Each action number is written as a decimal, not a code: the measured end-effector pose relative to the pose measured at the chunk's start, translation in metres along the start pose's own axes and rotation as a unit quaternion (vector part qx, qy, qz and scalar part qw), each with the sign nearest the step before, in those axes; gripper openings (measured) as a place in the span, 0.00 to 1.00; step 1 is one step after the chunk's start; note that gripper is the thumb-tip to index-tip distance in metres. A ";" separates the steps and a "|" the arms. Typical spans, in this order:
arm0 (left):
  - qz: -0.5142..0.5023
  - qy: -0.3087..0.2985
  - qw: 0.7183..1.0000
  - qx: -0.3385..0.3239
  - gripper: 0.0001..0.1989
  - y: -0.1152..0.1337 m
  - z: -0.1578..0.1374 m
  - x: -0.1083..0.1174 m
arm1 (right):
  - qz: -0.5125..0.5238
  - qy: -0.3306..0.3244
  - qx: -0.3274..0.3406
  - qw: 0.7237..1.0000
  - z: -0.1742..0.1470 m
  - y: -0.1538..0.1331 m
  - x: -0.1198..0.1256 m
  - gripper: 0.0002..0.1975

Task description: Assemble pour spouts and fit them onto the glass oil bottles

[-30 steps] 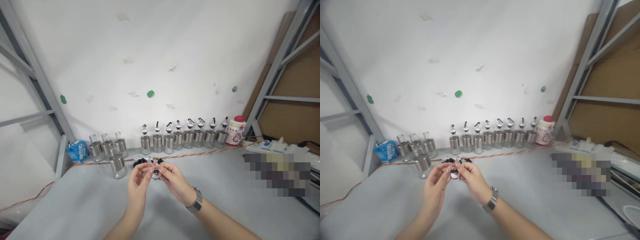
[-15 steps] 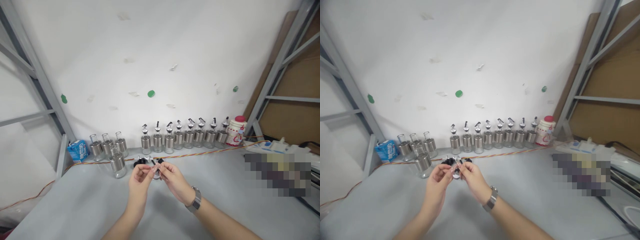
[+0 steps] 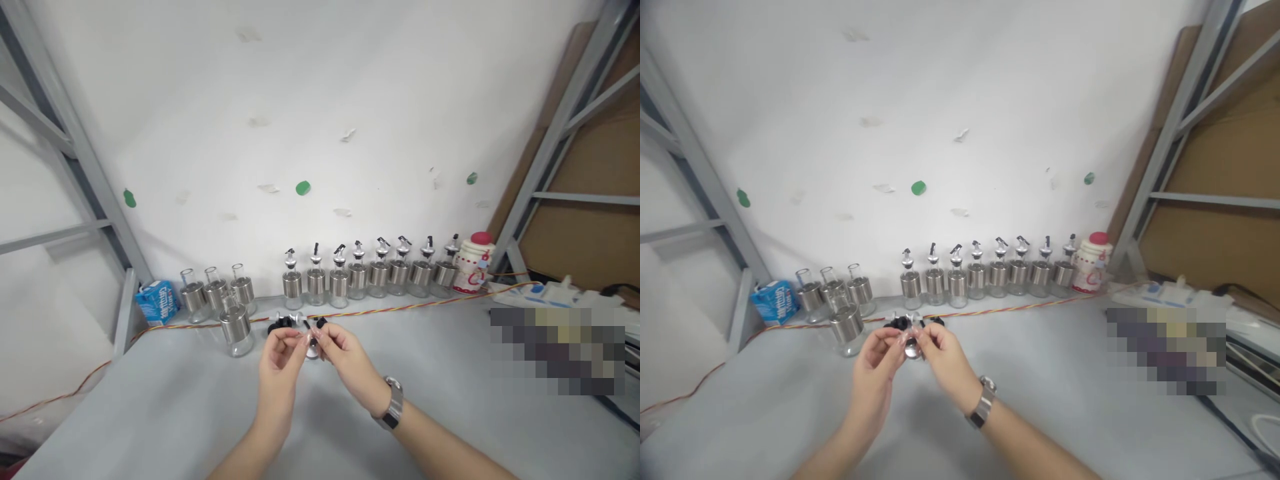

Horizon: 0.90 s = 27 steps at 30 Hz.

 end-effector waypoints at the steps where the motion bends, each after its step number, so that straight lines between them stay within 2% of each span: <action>1: 0.002 0.001 1.000 -0.006 0.11 0.000 0.000 0.000 | -0.005 0.000 0.005 1.000 -0.001 -0.002 -0.001 0.18; 12: 0.007 0.020 1.000 -0.010 0.12 0.000 -0.001 -0.001 | -0.021 0.026 0.028 0.999 -0.004 -0.004 -0.002 0.15; 16: -0.029 0.046 0.998 0.011 0.12 0.002 0.002 0.001 | 0.037 0.057 0.017 0.998 0.000 -0.002 0.004 0.14; 19: -0.070 0.048 0.996 0.024 0.12 0.005 0.005 0.002 | 0.020 0.072 -0.017 0.997 0.002 -0.001 0.007 0.16; 21: -0.081 0.042 0.996 0.024 0.12 0.006 0.007 0.001 | -0.009 0.035 -0.074 0.997 0.003 0.003 0.003 0.19; 23: -0.077 0.032 0.996 0.023 0.11 0.005 0.007 0.001 | -0.016 -0.029 -0.133 0.991 0.002 0.007 -0.004 0.23; 25: -0.059 0.024 0.998 0.026 0.11 0.003 0.006 0.000 | 0.005 -0.077 -0.163 0.984 0.001 0.008 -0.010 0.25; 27: -0.041 0.019 0.999 0.026 0.11 0.001 0.005 -0.001 | 0.037 -0.094 -0.167 0.981 0.000 0.008 -0.014 0.25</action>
Point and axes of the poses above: each hand's wrist, its own z-axis towards the middle knuckle, its own x-axis out of the back of the hand, y = z × x, the point moved 4 cm from there along z, towards the middle knuckle, and after that the axes turned 6 degrees about -x, right-handed, at the moved point
